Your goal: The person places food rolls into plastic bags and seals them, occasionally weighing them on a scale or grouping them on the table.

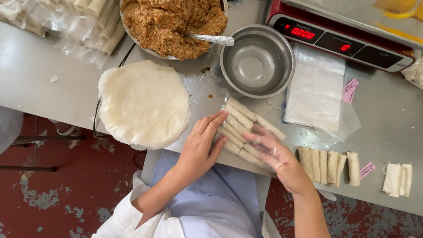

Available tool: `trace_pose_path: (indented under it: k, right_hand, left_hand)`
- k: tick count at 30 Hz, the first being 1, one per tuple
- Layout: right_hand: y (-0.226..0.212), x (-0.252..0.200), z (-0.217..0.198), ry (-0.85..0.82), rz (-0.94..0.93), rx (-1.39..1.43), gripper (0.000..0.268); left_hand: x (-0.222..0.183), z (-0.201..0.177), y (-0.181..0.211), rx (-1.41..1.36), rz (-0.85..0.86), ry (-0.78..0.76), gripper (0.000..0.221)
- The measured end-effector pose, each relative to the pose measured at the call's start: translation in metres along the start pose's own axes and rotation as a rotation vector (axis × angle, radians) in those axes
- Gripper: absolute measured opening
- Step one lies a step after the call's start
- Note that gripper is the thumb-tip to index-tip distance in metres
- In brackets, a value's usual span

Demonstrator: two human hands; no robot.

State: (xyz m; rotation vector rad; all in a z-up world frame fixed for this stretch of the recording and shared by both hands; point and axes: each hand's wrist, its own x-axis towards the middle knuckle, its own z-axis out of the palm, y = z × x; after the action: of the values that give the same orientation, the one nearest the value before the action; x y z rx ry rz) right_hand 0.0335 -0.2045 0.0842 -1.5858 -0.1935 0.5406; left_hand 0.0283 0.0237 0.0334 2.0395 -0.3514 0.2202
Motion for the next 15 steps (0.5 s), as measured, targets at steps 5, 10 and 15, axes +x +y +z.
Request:
trace_pose_path:
  k: [5, 10, 15]
  right_hand:
    - [-0.004, -0.002, 0.002, -0.018, -0.010, -0.010, 0.055]
    - [-0.002, -0.001, -0.005, -0.020, -0.015, 0.035, 0.055]
    - [0.011, -0.007, -0.017, -0.035, 0.019, 0.258, 0.053]
  left_hand:
    - [0.000, -0.002, 0.000, 0.016, 0.009, -0.009, 0.051]
    - [-0.001, -0.002, -0.003, 0.060, 0.029, -0.013, 0.051]
    - [-0.003, 0.000, -0.005, 0.047, 0.004, -0.020, 0.051]
